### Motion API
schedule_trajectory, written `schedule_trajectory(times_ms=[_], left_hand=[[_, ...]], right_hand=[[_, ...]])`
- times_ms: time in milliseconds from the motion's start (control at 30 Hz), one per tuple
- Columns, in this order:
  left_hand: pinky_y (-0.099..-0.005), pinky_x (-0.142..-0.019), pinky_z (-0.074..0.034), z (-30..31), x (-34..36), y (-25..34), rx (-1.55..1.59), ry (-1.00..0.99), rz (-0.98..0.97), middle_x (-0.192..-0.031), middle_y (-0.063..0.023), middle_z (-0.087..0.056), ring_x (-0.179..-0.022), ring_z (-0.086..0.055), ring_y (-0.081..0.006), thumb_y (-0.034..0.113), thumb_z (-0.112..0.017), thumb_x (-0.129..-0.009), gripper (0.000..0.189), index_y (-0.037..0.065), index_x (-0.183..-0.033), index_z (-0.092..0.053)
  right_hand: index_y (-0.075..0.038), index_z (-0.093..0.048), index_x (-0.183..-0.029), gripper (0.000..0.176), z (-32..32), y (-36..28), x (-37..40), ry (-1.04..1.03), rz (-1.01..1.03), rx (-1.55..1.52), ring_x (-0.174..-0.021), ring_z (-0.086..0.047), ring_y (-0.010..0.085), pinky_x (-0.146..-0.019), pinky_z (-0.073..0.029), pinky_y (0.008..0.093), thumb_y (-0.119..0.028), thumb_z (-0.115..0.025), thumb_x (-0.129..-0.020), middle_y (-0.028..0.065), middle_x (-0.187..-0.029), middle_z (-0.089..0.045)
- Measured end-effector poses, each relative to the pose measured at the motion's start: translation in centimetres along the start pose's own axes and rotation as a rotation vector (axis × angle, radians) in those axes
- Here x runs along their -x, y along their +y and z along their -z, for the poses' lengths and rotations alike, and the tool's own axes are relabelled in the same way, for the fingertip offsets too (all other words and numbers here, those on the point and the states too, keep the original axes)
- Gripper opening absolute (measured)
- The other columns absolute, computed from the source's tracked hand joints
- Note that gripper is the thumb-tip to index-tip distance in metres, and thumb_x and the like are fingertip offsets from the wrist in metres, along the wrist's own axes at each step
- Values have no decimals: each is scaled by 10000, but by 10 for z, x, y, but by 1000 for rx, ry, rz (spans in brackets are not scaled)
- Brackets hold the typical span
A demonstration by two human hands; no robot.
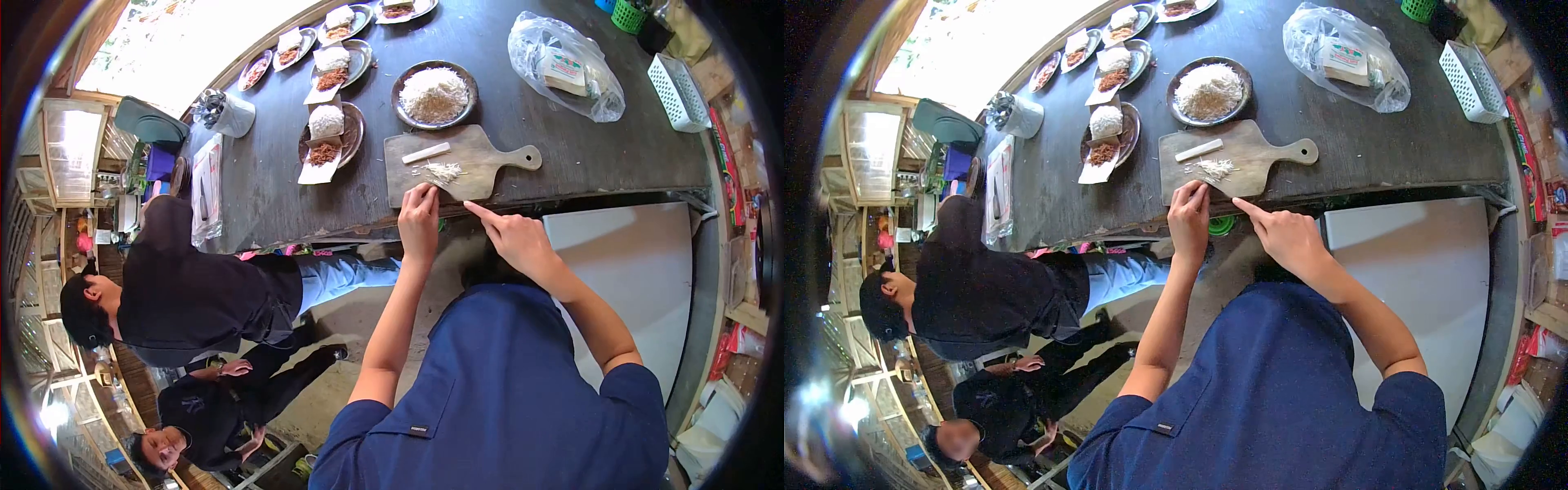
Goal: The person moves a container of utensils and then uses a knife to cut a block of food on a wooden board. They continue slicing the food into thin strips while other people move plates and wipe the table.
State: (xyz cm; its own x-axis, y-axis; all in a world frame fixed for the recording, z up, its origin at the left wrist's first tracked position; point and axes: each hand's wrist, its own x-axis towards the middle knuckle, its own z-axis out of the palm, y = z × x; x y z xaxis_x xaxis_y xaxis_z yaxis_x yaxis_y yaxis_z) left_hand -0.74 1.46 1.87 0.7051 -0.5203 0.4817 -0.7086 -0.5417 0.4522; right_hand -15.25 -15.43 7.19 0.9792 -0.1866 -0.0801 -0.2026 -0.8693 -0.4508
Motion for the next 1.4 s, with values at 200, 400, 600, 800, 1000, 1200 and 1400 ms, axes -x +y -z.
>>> schedule_trajectory(times_ms=[200, 400, 600, 800, 1000, 1200, 1400], left_hand=[[-419, -909, -564, 0, 2, -2, -1, -9, 3, -1139, -104, -704, -1064, -672, -302, 30, -723, -926, 178, -31, -1090, -756], [-420, -921, -564, 0, 2, -3, 3, -27, 10, -1154, -108, -707, -1082, -673, -304, 30, -727, -922, 188, -33, -1096, -757], [-418, -913, -568, -1, 2, -1, 7, -18, 20, -1165, -108, -709, -1078, -680, -309, 30, -719, -937, 164, -35, -1083, -759], [-425, -907, -568, 2, 1, -2, -3, -29, -2, -1162, -113, -708, -1074, -681, -318, 26, -716, -942, 157, -44, -1077, -754], [-431, -911, -562, 2, 1, 1, 14, -21, 15, -1156, -122, -707, -1070, -677, -328, 23, -713, -938, 166, -52, -1082, -750], [-436, -909, -559, 3, 1, -2, 24, -31, 11, -1151, -125, -710, -1065, -677, -331, 13, -715, -929, 161, -57, -1069, -750], [-437, -909, -563, 1, 2, 1, 18, -10, 22, -1158, -125, -711, -1073, -679, -331, 18, -716, -930, 168, -60, -1076, -751]], right_hand=[[-410, -519, -1559, 493, -9, -11, -10, 35, -1, -47, -664, -744, 347, -589, -603, 503, -300, -562, -1080, 168, -761, -738], [-407, -525, -1556, 488, -1, -12, -11, 18, -2, -31, -668, -743, 358, -599, -605, 498, -299, -559, -1081, 167, -762, -738], [-410, -533, -1550, 479, -14, -7, -9, 40, -5, -58, -657, -734, 367, -595, -601, 502, -302, -552, -1084, 164, -750, -734], [-418, -508, -1568, 503, -17, -4, -19, 51, 15, -91, -634, -730, 356, -583, -599, 506, -293, -552, -1082, 150, -740, -735], [-400, -516, -1565, 495, -27, -6, -10, 44, 4, -46, -634, -730, 347, -570, -597, 500, -302, -559, -1081, 154, -736, -728], [-399, -508, -1571, 514, -33, -9, -23, 127, 57, -108, -641, -735, 344, -573, -605, 488, -288, -570, -1072, 156, -746, -730], [-397, -514, -1567, 503, -32, -5, -14, 71, 18, -84, -664, -741, 343, -582, -606, 493, -288, -561, -1078, 149, -768, -739]])
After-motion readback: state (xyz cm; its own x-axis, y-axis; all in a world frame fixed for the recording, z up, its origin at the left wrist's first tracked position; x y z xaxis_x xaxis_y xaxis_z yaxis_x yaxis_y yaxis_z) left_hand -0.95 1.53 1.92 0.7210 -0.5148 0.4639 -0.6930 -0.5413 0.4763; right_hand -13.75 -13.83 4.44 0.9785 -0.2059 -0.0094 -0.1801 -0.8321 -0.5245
